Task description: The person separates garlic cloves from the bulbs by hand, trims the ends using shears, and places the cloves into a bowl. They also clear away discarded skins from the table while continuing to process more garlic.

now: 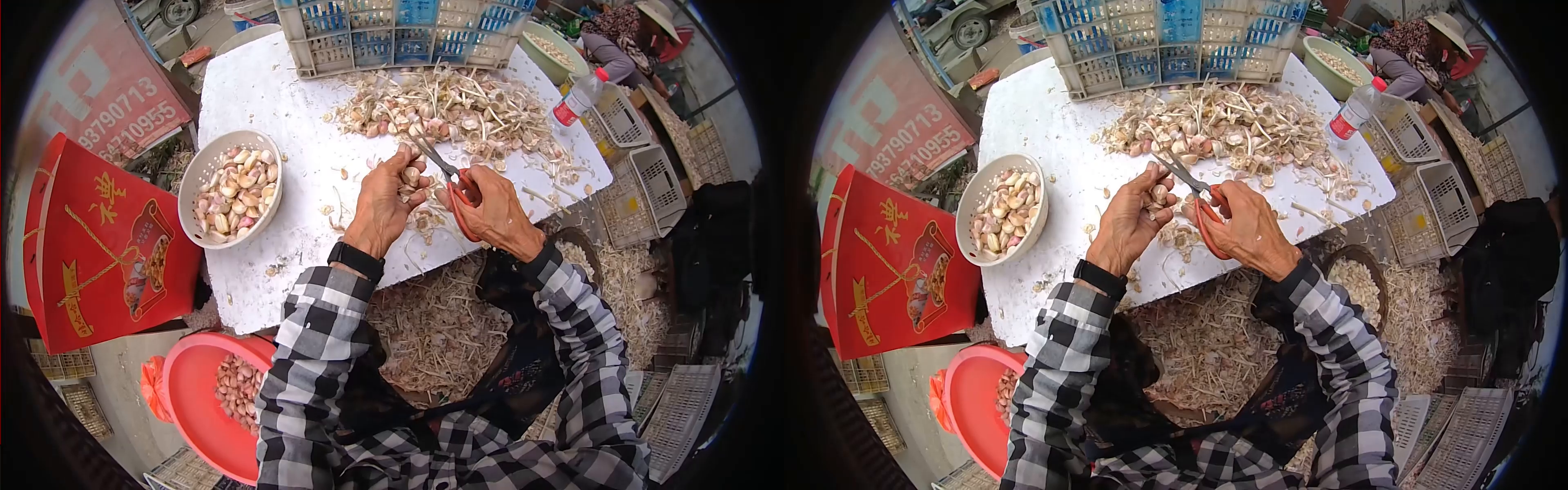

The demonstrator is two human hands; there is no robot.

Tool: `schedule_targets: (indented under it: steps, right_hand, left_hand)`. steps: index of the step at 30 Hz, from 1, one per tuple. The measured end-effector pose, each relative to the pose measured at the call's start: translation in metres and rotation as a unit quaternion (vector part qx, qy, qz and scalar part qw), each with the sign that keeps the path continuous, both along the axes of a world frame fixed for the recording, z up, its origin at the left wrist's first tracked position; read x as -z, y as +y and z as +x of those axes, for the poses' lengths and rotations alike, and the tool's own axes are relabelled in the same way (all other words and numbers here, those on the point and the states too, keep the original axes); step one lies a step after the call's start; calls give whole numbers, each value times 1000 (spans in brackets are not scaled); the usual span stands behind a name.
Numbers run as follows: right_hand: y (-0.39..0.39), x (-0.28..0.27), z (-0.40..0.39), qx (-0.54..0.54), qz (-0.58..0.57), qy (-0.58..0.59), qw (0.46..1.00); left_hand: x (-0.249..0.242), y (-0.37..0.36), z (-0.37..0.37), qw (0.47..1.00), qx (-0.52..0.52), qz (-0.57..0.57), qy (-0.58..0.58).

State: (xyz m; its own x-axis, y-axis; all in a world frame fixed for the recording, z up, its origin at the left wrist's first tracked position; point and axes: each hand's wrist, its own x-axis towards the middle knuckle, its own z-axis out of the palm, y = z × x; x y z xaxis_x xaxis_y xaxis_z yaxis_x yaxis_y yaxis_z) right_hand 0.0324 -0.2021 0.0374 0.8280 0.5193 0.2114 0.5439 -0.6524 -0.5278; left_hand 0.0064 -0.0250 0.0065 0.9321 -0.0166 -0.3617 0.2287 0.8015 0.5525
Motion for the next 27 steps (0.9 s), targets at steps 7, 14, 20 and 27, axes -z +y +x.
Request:
schedule_targets:
  steps: [7, 14, 20, 27]
  right_hand:
    - [0, 15, 0, -19, -45, -71, 996]
    - [5, 28, 4, -28, -13, 31, 999]
    - [27, 10, 37, 77, 149, 319, 933]
    - [75, 56, 73, -5, -44, -34, 998]
  left_hand:
    - [-2, -6, -1, 997, -46, -6, 59]
    - [5, 2, 0, 997, -56, -19, 48]
    - [2, 25, 0, 987, -142, -74, 3]
    - [-5, 36, -3, 980, -180, -83, 9]
